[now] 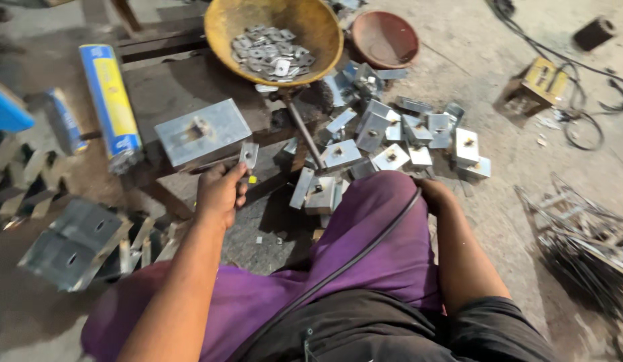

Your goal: The person welds small metal plates to a larger bracket using a welding torch, picking up the small plates from a yellow bowl and placing them on the bracket before applying the torch to the seams.

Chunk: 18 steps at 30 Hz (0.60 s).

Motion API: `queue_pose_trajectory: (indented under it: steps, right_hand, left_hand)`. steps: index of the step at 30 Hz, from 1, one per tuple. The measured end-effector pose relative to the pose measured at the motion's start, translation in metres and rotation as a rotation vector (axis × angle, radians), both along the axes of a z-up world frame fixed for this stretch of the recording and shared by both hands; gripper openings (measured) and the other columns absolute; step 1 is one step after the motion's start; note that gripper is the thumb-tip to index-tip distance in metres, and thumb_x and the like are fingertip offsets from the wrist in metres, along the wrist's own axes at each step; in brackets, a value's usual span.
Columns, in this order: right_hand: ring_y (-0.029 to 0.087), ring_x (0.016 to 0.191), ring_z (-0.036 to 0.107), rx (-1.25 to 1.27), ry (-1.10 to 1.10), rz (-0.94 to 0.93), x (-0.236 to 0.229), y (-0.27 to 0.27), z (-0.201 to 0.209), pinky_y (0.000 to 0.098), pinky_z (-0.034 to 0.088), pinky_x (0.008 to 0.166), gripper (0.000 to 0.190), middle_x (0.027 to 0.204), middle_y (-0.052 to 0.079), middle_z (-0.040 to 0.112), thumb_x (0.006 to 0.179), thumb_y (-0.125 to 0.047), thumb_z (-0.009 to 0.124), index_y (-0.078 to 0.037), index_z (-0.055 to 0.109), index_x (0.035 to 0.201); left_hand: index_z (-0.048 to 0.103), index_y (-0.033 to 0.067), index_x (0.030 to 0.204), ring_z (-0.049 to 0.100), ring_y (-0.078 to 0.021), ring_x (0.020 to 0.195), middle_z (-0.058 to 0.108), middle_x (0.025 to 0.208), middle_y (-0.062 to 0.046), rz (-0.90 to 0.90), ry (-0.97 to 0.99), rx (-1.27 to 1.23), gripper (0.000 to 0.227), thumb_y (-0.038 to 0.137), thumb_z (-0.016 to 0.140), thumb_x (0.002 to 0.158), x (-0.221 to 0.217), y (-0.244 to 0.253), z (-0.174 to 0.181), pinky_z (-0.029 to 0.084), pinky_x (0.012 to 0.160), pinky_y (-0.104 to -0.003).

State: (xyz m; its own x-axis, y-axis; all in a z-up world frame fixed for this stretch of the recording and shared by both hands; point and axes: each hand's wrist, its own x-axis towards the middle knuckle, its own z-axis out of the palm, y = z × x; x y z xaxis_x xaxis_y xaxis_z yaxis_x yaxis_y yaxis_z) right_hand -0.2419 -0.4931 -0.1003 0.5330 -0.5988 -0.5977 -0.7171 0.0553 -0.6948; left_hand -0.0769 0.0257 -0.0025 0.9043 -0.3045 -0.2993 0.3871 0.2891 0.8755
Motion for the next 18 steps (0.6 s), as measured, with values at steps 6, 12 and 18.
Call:
queue_pose_trajectory:
  steps: [6,12,18]
  right_hand:
    - [0.028,0.07,0.058,-0.42,0.094,0.084,0.018,0.004,0.02,0.0423,0.045,0.059,0.048,0.09,0.018,0.067,0.097,-0.037,0.071,0.002,0.06,0.125]
    - [0.012,0.065,0.061,-0.555,-0.559,-0.105,0.053,0.0,0.084,0.0301,0.044,0.047,0.06,0.087,0.004,0.067,0.086,-0.022,0.078,-0.011,0.051,0.138]
    - [0.024,0.086,0.064,0.479,-1.255,-0.105,0.126,0.024,0.137,0.033,0.051,0.076,0.028,0.106,0.015,0.064,0.112,-0.008,0.06,0.008,0.055,0.133]
  left_hand:
    - [0.067,0.0073,0.095,0.052,-0.0084,0.052,0.07,0.084,-0.003,0.206,-0.039,-0.11,0.011,0.017,0.07,0.093,0.012,0.026,0.01,0.036,0.038,-0.024]
    - [0.068,0.0101,0.097,0.05,-0.0079,0.052,0.073,0.084,-0.002,0.452,0.079,-0.002,0.011,0.019,0.072,0.091,0.021,0.063,-0.039,0.035,0.039,-0.024]
    - [0.07,0.006,0.095,0.052,-0.0105,0.05,0.072,0.079,-0.004,0.522,0.089,0.064,0.016,0.02,0.076,0.089,0.043,0.052,-0.076,0.035,0.037,-0.028]
